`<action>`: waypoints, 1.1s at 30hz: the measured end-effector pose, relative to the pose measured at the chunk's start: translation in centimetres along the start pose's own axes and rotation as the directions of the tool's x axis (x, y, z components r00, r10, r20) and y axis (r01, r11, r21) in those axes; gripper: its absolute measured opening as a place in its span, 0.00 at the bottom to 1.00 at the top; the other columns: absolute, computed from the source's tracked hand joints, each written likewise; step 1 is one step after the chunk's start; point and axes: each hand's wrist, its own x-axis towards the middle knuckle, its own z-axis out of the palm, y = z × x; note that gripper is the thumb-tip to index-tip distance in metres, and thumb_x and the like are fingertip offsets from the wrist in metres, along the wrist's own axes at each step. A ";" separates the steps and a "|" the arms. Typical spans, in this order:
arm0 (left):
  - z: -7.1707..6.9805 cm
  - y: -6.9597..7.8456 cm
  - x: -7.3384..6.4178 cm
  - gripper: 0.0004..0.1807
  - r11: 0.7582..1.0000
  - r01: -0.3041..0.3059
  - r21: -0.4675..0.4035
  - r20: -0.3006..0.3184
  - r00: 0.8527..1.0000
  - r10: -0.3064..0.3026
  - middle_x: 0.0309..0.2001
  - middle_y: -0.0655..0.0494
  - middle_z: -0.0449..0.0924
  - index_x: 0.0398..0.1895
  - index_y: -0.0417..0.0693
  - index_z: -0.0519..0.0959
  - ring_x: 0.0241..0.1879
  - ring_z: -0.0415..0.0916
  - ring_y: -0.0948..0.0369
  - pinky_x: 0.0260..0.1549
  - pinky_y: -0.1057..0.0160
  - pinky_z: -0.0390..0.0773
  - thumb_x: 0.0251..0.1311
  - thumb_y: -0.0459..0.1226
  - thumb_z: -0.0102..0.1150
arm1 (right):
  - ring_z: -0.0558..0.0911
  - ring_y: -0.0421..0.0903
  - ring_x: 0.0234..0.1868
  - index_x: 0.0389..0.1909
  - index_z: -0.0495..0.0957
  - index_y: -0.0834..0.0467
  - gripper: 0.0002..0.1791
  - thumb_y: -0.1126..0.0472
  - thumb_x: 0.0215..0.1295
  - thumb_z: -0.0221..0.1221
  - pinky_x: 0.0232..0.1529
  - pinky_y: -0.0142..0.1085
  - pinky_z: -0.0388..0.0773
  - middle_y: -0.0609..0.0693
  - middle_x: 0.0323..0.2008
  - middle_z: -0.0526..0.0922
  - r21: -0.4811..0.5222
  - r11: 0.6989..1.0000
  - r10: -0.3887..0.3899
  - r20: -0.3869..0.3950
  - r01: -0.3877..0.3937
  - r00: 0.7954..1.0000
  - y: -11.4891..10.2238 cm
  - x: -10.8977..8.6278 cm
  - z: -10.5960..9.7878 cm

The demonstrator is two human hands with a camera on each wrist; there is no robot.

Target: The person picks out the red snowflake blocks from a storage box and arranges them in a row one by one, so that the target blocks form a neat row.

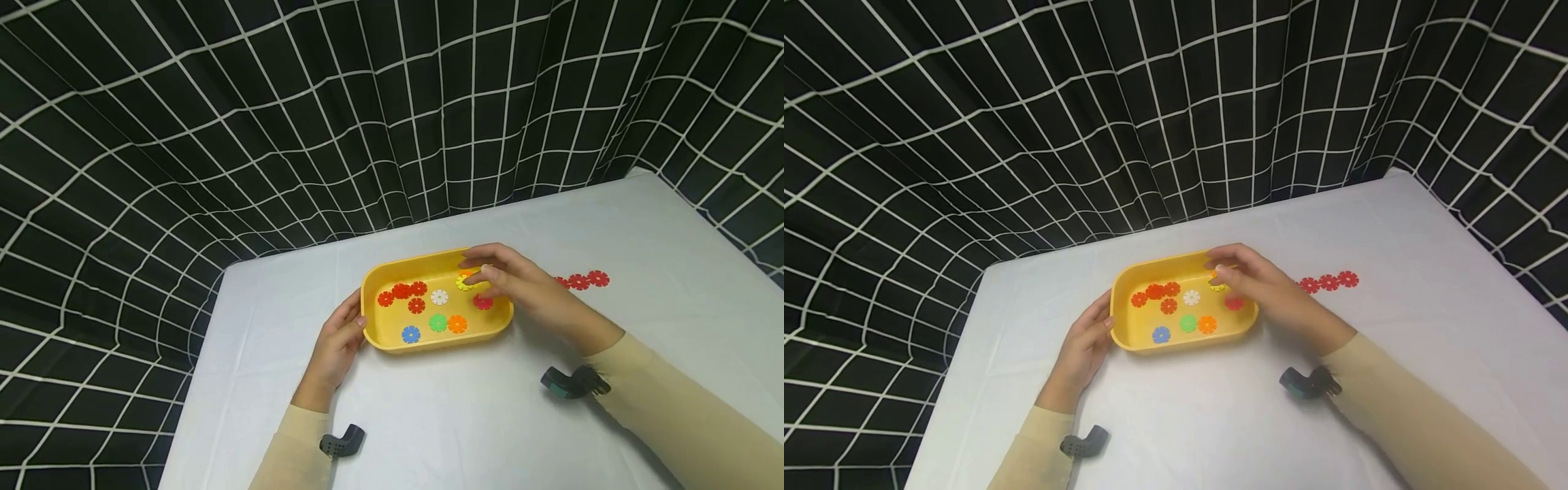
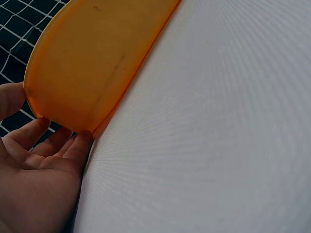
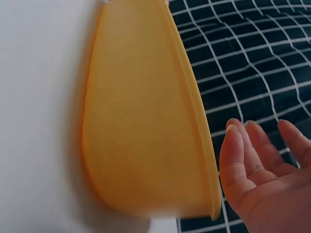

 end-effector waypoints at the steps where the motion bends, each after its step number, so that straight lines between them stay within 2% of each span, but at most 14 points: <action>1: 0.0 0.0 0.0 0.31 1.000 0.000 0.001 0.001 1.000 0.000 0.82 0.47 0.63 0.84 0.39 0.63 0.80 0.61 0.50 0.72 0.57 0.70 0.80 0.28 0.50 | 0.79 0.60 0.66 0.76 0.70 0.58 0.27 0.51 0.84 0.57 0.60 0.54 0.84 0.57 0.73 0.73 0.004 1.000 0.003 0.007 -0.004 1.000 -0.1 0.3 0.3; 5: -0.1 -0.1 0.1 0.31 1.000 0.001 -0.005 0.002 1.000 -0.001 0.82 0.47 0.63 0.84 0.39 0.63 0.80 0.61 0.50 0.72 0.57 0.70 0.80 0.29 0.51 | 0.78 0.61 0.67 0.76 0.70 0.58 0.26 0.54 0.84 0.58 0.63 0.59 0.82 0.58 0.71 0.75 0.023 1.000 0.009 0.027 -0.009 1.000 -0.3 1.4 1.4; 9: 0.0 0.0 0.1 0.32 1.000 0.002 -0.003 -0.001 1.000 -0.002 0.82 0.47 0.64 0.84 0.39 0.64 0.80 0.62 0.51 0.72 0.57 0.70 0.80 0.29 0.51 | 0.78 0.59 0.68 0.76 0.69 0.59 0.28 0.51 0.83 0.58 0.65 0.64 0.78 0.60 0.72 0.74 0.021 1.000 -0.001 0.042 0.000 0.999 -0.5 2.5 2.3; 15: -0.1 0.1 0.0 0.33 1.000 0.010 0.000 -0.002 1.000 -0.010 0.82 0.48 0.63 0.85 0.39 0.63 0.80 0.61 0.52 0.72 0.57 0.70 0.79 0.30 0.52 | 0.76 0.61 0.70 0.76 0.70 0.57 0.30 0.47 0.83 0.57 0.66 0.62 0.79 0.60 0.73 0.74 0.030 0.999 0.009 0.062 -0.011 0.998 -0.4 4.2 3.1; 19: -0.1 0.0 0.0 0.33 1.000 0.014 -0.004 -0.004 1.000 -0.014 0.82 0.48 0.63 0.85 0.39 0.63 0.80 0.61 0.52 0.73 0.57 0.69 0.79 0.30 0.52 | 0.76 0.62 0.70 0.76 0.71 0.54 0.30 0.43 0.83 0.58 0.65 0.59 0.80 0.56 0.71 0.77 0.023 0.999 0.036 0.063 -0.038 0.997 -0.7 5.1 3.6; 24: -0.2 -0.1 0.1 0.32 1.000 0.013 -0.013 0.000 1.000 -0.013 0.83 0.47 0.62 0.85 0.39 0.63 0.80 0.60 0.52 0.73 0.57 0.69 0.79 0.30 0.52 | 0.77 0.58 0.70 0.76 0.72 0.52 0.33 0.39 0.80 0.60 0.66 0.57 0.80 0.53 0.70 0.78 0.017 0.997 0.079 0.053 -0.080 0.995 -0.8 6.0 4.4; 28: -0.2 -0.1 0.1 0.32 1.000 0.017 -0.014 -0.011 1.000 -0.017 0.82 0.49 0.64 0.84 0.40 0.65 0.80 0.62 0.52 0.72 0.57 0.70 0.79 0.29 0.52 | 0.77 0.56 0.68 0.77 0.71 0.53 0.35 0.39 0.79 0.62 0.68 0.58 0.78 0.55 0.70 0.77 0.020 0.995 0.101 0.063 -0.103 0.993 -0.4 6.9 5.2; 33: -0.2 -0.2 0.2 0.31 1.000 0.025 -0.014 -0.017 1.000 -0.025 0.81 0.50 0.65 0.84 0.41 0.66 0.79 0.63 0.53 0.71 0.58 0.71 0.79 0.29 0.52 | 0.76 0.61 0.67 0.77 0.70 0.52 0.38 0.37 0.75 0.66 0.67 0.60 0.77 0.51 0.67 0.78 0.027 0.988 0.149 0.108 -0.152 0.983 0.6 7.5 6.0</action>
